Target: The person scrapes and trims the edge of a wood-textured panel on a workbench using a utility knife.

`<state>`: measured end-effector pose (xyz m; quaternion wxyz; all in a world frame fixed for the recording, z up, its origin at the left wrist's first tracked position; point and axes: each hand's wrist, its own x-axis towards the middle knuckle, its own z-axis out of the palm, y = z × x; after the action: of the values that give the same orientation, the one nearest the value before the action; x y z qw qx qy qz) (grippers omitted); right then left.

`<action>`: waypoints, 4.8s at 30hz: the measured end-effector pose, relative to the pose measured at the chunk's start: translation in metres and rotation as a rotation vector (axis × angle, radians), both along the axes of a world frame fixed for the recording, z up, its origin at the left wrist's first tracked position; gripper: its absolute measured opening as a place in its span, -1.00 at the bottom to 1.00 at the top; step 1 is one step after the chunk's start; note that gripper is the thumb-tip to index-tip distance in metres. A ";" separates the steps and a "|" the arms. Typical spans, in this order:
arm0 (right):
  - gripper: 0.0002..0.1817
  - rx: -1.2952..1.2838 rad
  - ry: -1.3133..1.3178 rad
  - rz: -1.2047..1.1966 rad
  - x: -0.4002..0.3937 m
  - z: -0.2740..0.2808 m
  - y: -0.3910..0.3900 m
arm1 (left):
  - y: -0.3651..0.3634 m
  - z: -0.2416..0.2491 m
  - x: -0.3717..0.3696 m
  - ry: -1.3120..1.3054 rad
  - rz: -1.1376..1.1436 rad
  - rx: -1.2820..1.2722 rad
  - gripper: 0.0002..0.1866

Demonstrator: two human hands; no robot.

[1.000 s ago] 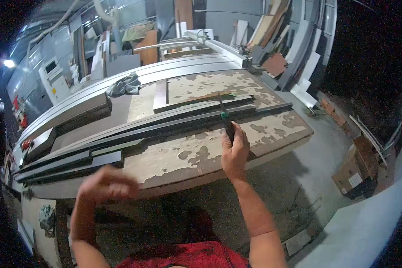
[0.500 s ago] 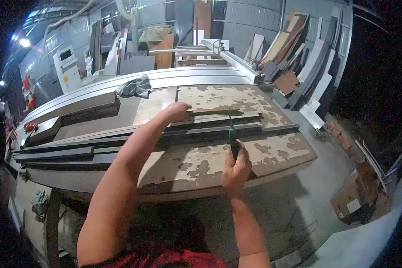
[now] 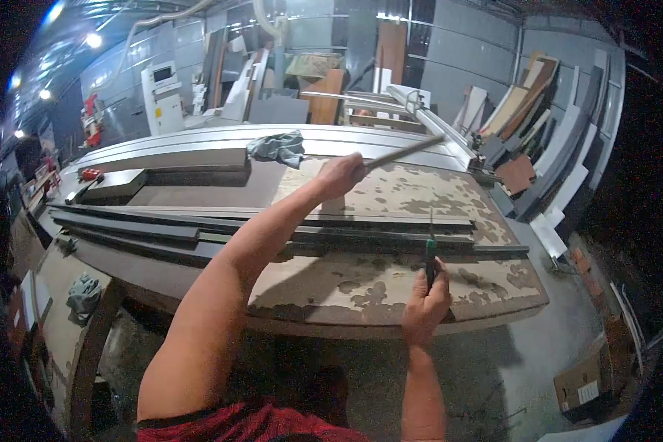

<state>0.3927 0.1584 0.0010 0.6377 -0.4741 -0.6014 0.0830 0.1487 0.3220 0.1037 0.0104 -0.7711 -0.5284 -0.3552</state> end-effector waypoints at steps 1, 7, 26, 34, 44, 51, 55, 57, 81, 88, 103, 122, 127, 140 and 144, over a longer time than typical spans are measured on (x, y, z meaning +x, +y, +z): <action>-0.64 0.041 -0.005 -0.009 -0.001 0.000 0.000 | -0.005 0.008 -0.003 -0.058 -0.018 0.077 -0.72; -0.61 0.086 0.000 -0.036 0.002 -0.006 0.005 | -0.073 0.045 -0.016 -0.152 -0.077 0.297 -0.68; -0.65 -0.010 -0.016 -0.129 -0.001 0.002 0.000 | -0.274 -0.060 -0.118 0.586 0.040 0.178 -0.79; -0.66 0.052 -0.045 -0.158 0.002 -0.007 0.011 | -0.289 -0.068 -0.106 0.416 0.051 0.122 -0.82; -0.64 0.027 0.069 -0.103 0.000 -0.008 0.005 | -0.289 -0.058 -0.037 0.411 0.073 0.023 -0.68; -0.80 -0.047 0.201 0.206 0.015 -0.004 -0.010 | -0.220 -0.076 0.024 0.360 0.110 -0.008 -0.71; -0.61 -0.218 0.165 0.395 0.009 0.012 -0.078 | -0.219 -0.083 0.028 0.254 0.066 0.022 -0.77; -0.52 -0.289 0.070 0.465 0.006 0.008 -0.099 | -0.222 -0.085 0.028 0.217 0.046 0.059 -0.78; -0.43 -0.378 -0.582 0.204 -0.038 0.012 -0.129 | -0.227 -0.092 0.025 0.175 0.010 0.157 -0.83; -0.41 -0.493 -0.687 0.194 -0.046 0.031 -0.143 | -0.226 -0.094 0.023 0.193 0.002 0.171 -0.84; -0.40 -0.465 -0.600 0.186 -0.050 0.024 -0.141 | -0.224 -0.094 0.022 0.184 -0.025 0.172 -0.87; -0.41 -0.484 -0.733 0.102 -0.055 0.029 -0.147 | -0.229 -0.088 0.021 0.223 -0.010 0.090 -0.84; -0.44 -0.502 -0.756 0.113 -0.063 0.041 -0.136 | -0.228 -0.089 0.020 0.168 -0.024 0.164 -0.88; -0.45 -0.530 -0.777 0.101 -0.048 0.034 -0.157 | -0.228 -0.090 0.019 0.172 -0.049 0.135 -0.90; -0.46 -0.577 -0.771 0.139 -0.051 0.050 -0.157 | -0.228 -0.091 0.021 0.135 -0.038 0.108 -0.89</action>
<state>0.3415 0.0012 0.0506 0.2038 -0.5862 -0.7767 0.1070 0.1692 0.0937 0.0129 0.0809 -0.8016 -0.4917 -0.3304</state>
